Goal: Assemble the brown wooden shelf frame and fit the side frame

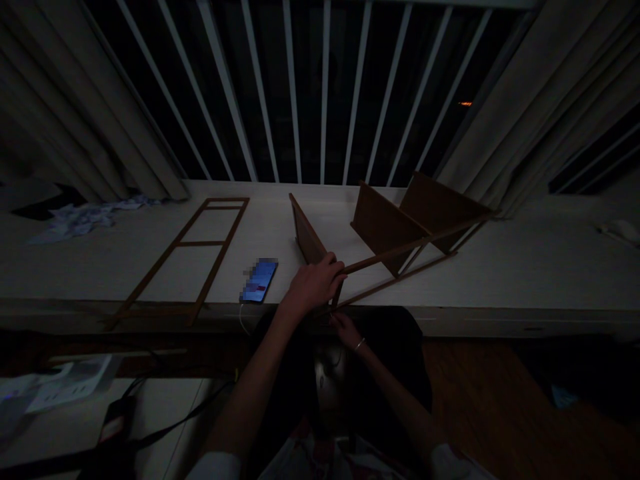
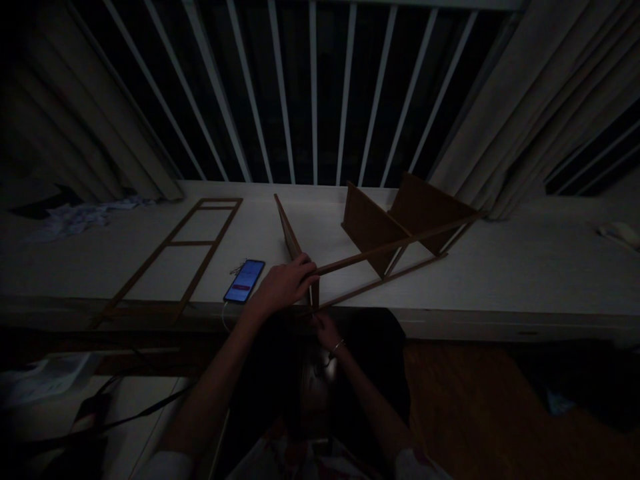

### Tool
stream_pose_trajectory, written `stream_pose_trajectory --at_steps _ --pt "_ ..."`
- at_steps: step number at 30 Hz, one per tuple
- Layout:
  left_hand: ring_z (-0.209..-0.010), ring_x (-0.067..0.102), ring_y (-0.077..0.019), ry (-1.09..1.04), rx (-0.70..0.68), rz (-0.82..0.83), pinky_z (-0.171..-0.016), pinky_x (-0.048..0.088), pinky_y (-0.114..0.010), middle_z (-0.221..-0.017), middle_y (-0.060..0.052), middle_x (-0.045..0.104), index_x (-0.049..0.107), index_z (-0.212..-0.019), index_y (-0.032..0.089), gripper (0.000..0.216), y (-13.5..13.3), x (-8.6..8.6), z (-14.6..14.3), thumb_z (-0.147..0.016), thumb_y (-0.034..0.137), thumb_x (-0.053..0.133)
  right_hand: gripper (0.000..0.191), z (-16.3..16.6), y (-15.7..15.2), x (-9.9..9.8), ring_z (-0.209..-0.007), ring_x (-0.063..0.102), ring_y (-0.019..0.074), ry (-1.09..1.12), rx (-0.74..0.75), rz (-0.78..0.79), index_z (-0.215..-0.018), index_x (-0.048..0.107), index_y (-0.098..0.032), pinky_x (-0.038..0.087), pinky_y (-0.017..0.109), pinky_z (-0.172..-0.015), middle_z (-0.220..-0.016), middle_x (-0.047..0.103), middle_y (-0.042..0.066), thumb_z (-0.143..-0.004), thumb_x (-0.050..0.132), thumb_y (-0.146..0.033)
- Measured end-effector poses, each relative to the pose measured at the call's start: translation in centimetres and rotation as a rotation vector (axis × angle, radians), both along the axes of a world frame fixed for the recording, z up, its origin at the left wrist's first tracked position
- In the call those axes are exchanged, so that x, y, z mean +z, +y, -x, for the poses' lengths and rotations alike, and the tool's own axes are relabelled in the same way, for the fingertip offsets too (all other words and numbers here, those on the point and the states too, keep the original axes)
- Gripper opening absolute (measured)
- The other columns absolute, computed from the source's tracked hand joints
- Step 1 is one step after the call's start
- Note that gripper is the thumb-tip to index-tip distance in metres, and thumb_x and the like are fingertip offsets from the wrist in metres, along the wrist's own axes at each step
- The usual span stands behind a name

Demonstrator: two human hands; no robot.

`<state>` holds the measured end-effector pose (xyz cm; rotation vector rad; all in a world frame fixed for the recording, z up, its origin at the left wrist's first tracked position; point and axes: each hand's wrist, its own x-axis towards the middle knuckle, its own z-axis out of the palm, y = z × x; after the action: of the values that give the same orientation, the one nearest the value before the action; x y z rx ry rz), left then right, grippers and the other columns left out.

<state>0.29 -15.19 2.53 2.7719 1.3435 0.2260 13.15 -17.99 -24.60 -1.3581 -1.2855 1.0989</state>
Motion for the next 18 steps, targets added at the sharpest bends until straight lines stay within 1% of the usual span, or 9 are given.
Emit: stream_pose_trajectory --at_steps 5,10,13,15,16,18 --pt "-0.081 0.056 -0.0151 0.003 0.004 0.015 -0.065 0.043 -0.026 -0.108 -0.004 0.044 0.047 -0.100 0.023 0.032 0.0 0.0 0.0 -0.087 0.041 0.024 0.029 0.3 0.1 -0.8 -0.061 0.048 0.0125 -0.003 0.046 0.011 -0.063 0.058 -0.018 0.037 0.024 -0.063 -0.061 0.055 -0.002 -0.074 0.048 -0.043" --pt "-0.080 0.056 -0.0154 0.004 -0.019 -0.010 -0.064 0.043 -0.027 -0.107 -0.005 0.045 0.047 -0.100 0.023 0.033 0.2 0.0 0.1 -0.088 0.041 0.022 0.029 0.5 0.1 -0.7 -0.064 0.048 0.0126 -0.090 0.066 0.020 -0.069 0.057 -0.018 0.038 0.024 -0.064 -0.066 0.056 -0.001 -0.078 0.042 -0.041" --pt "-0.081 0.056 -0.0150 0.008 -0.019 -0.004 -0.065 0.043 -0.027 -0.107 -0.005 0.044 0.047 -0.102 0.023 0.033 0.2 0.0 0.1 -0.088 0.040 0.023 0.026 0.3 -0.1 -0.2 -0.069 0.049 0.0140 -0.182 0.070 0.026 -0.071 0.058 -0.017 0.036 0.026 -0.070 -0.069 0.057 0.000 -0.079 0.043 -0.036" --pt "-0.082 0.056 -0.0149 0.014 -0.005 0.010 -0.067 0.043 -0.027 -0.108 -0.005 0.044 0.048 -0.102 0.023 0.033 0.2 0.1 0.1 -0.088 0.040 0.024 0.021 0.2 -0.2 0.4 -0.077 0.049 0.0161 -0.245 0.055 0.025 -0.074 0.059 -0.017 0.034 0.029 -0.076 -0.075 0.059 0.002 -0.079 0.045 -0.031" --pt "-0.083 0.056 -0.0150 0.014 0.001 0.013 -0.067 0.043 -0.027 -0.108 -0.005 0.044 0.048 -0.102 0.023 0.032 0.2 0.1 0.1 -0.088 0.040 0.024 0.018 0.2 -0.3 0.8 -0.082 0.049 0.0171 -0.304 0.052 0.022 -0.076 0.060 -0.018 0.032 0.030 -0.079 -0.080 0.060 0.003 -0.079 0.045 -0.028" --pt "-0.083 0.056 -0.0151 0.007 0.003 0.011 -0.068 0.043 -0.027 -0.108 -0.005 0.044 0.048 -0.101 0.023 0.032 0.2 0.0 0.1 -0.088 0.040 0.024 0.017 0.2 -0.4 1.7 -0.092 0.047 0.0182 -0.501 0.061 0.009 -0.082 0.060 -0.019 0.029 0.031 -0.083 -0.090 0.060 0.005 -0.080 0.044 -0.023"
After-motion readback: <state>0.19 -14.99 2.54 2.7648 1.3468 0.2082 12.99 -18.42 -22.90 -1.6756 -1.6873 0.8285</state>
